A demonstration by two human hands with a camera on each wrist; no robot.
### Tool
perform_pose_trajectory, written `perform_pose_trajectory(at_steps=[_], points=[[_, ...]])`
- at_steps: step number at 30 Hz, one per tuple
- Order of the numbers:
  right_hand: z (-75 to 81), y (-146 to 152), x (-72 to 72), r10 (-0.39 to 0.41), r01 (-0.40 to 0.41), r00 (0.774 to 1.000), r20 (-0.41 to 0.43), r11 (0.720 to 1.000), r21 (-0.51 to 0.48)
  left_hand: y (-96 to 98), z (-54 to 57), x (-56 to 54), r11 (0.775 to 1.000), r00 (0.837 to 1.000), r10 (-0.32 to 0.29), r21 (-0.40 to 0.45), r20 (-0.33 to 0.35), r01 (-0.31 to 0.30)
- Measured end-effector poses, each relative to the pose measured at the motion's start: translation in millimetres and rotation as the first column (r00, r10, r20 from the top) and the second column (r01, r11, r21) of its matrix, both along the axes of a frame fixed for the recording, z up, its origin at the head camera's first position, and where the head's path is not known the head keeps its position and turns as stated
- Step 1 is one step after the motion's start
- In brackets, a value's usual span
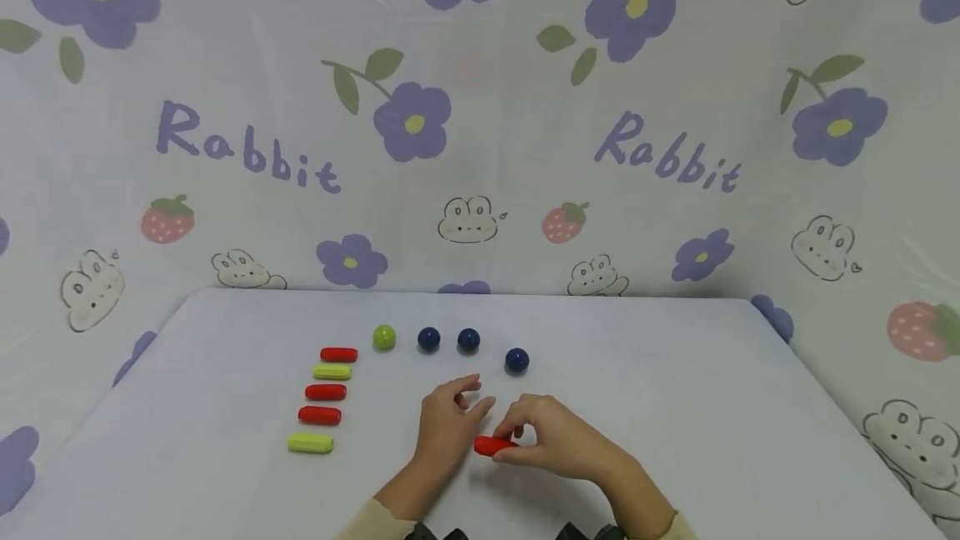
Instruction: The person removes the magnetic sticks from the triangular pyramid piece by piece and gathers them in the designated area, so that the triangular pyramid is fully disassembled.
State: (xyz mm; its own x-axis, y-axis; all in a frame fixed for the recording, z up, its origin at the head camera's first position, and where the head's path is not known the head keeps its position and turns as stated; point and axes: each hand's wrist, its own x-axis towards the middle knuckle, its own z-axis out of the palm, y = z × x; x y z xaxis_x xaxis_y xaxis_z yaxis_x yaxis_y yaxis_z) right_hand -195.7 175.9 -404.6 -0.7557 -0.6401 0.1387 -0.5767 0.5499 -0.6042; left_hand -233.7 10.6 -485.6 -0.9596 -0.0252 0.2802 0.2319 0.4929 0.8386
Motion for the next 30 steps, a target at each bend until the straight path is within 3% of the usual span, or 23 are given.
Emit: perform_pose_trajectory(at_steps=[6, 10, 15, 25, 30], points=[[-1.8, -1.3, -3.0, -0.030, 0.030, 0.999, 0.031, 0.999, 0.021, -26.0, 9.3, 25.9, 0.989, 0.991, -0.109, 0.111, 0.075, 0.100], [-5.4, -4.1, -3.9, -0.038, 0.037, 0.997, 0.064, 0.999, 0.017, -38.4, 12.4, 40.0, 0.975, 0.971, -0.184, 0.153, 0.151, 0.161], [-11.3, -8.2, -2.7, -0.014, 0.015, 0.998, 0.063, 1.000, -0.007, -46.2, 12.5, 52.1, 0.959, 0.950, -0.263, 0.159, 0.171, 0.237], [-13.4, -13.9, -0.8, -0.008, 0.009, 0.995, 0.102, 1.000, -0.010, -46.4, 10.8, 59.0, 0.940, 0.939, -0.305, 0.205, 0.156, 0.272], [-18.5, -16.5, -1.8, 0.003, 0.001, 0.994, 0.105, 1.000, -0.029, -49.6, 11.2, 58.6, 0.934, 0.924, -0.330, 0.209, 0.193, 0.289]])
